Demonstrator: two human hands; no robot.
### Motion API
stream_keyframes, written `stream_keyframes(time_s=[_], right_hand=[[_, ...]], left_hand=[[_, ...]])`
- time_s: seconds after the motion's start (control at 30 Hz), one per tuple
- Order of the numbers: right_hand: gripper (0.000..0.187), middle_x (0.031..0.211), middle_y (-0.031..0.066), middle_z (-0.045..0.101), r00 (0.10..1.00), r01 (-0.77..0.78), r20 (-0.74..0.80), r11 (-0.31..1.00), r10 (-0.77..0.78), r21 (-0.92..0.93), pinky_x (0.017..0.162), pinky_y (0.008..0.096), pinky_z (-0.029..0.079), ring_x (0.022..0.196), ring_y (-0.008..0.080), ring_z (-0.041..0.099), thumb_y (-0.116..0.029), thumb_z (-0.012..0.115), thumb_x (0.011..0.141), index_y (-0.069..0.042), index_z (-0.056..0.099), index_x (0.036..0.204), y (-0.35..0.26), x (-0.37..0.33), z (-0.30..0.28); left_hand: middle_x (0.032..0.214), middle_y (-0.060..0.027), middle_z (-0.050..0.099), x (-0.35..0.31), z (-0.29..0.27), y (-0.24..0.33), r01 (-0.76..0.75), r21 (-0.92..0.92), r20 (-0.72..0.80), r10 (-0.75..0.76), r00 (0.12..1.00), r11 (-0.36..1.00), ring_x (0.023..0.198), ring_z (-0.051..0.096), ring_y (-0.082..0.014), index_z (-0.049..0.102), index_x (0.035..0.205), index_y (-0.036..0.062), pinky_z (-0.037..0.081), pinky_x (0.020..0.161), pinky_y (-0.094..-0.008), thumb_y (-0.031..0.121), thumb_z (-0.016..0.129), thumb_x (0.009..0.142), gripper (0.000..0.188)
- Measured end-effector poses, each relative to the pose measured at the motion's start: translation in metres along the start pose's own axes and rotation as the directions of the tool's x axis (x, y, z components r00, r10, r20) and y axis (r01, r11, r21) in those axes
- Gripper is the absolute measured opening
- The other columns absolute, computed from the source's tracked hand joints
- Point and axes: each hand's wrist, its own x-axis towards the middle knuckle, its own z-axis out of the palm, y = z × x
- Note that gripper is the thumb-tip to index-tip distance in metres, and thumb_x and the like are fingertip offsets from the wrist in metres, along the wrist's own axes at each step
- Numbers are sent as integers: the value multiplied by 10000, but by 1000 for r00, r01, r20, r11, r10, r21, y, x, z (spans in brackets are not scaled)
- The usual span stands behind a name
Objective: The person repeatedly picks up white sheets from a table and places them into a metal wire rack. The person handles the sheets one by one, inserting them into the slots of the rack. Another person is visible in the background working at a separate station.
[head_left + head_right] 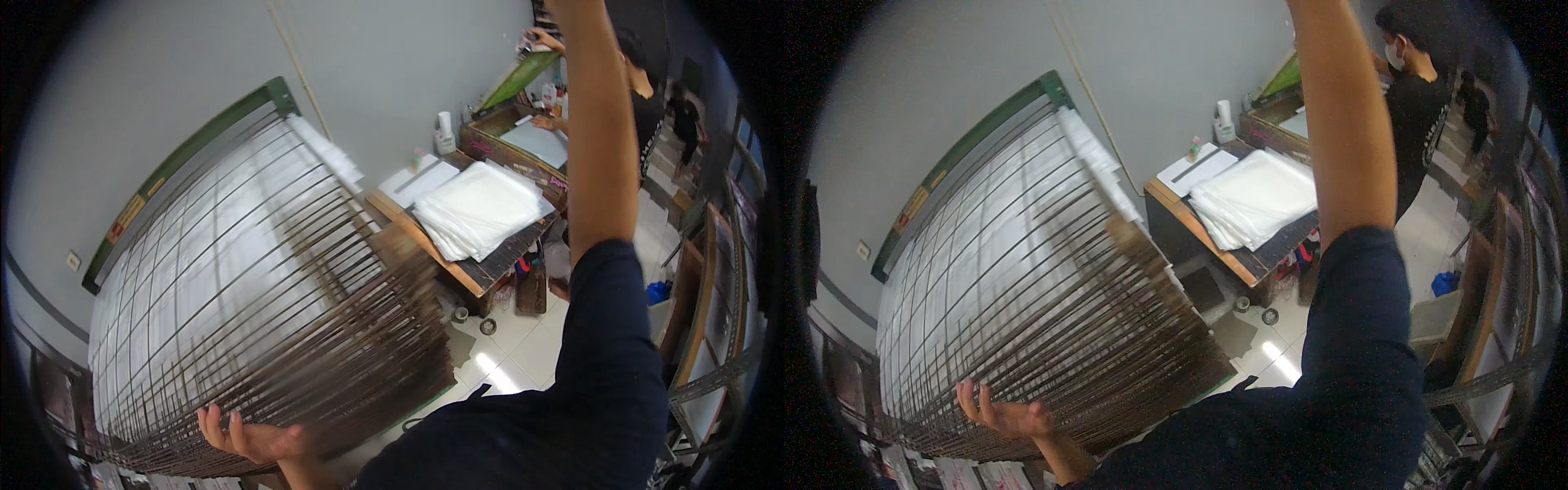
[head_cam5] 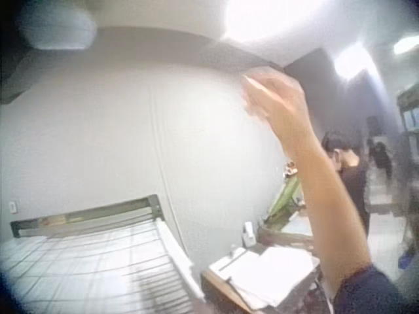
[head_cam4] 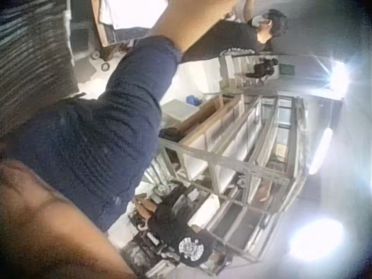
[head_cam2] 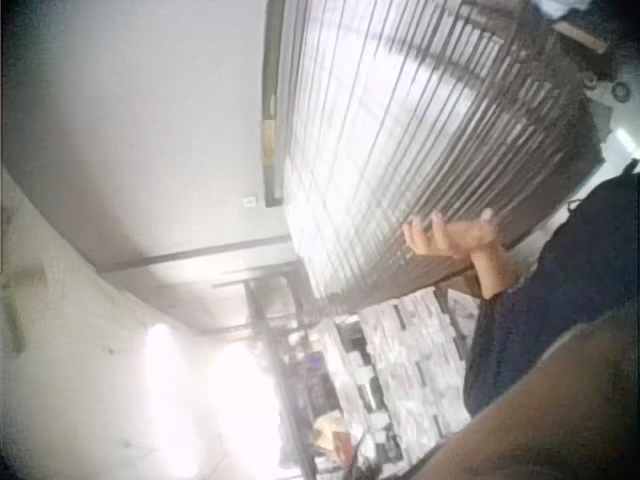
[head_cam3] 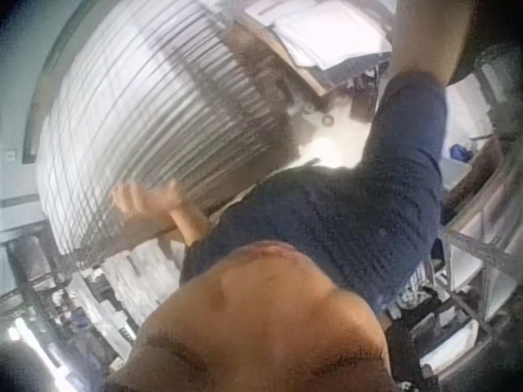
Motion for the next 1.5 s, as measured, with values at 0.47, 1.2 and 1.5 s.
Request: stream_keyframes(time_s=[0.47,1.2,1.5], right_hand=[[241,867,122,611,-320,-923,-579,-384,750,12,654,367,458,754,273,586,-147,665,673,-43,580,873,357,-630,-109],[182,826,123,622,-285,-945,-567,-327,773,29,562,319,482,684,210,604,-33,545,673,-2,642,825,423,-689,-150],[172,778,94,583,-420,-896,-345,-325,839,302,554,352,468,649,202,555,-3,553,676,38,579,841,407,-643,-144]], left_hand=[[1235,-198,426,29,49,41,-5,385,38,-10,999,923,1189,370,-361,397,1238,-5,239,1010,-555,722,224,809,861],[1199,-200,437,23,53,41,95,361,-44,-85,995,928,1180,361,-351,378,1230,12,240,1008,-538,767,236,768,897],[1208,-187,448,22,38,41,53,373,-13,-52,999,926,1187,359,-368,419,1202,17,240,1002,-537,794,236,738,923]])
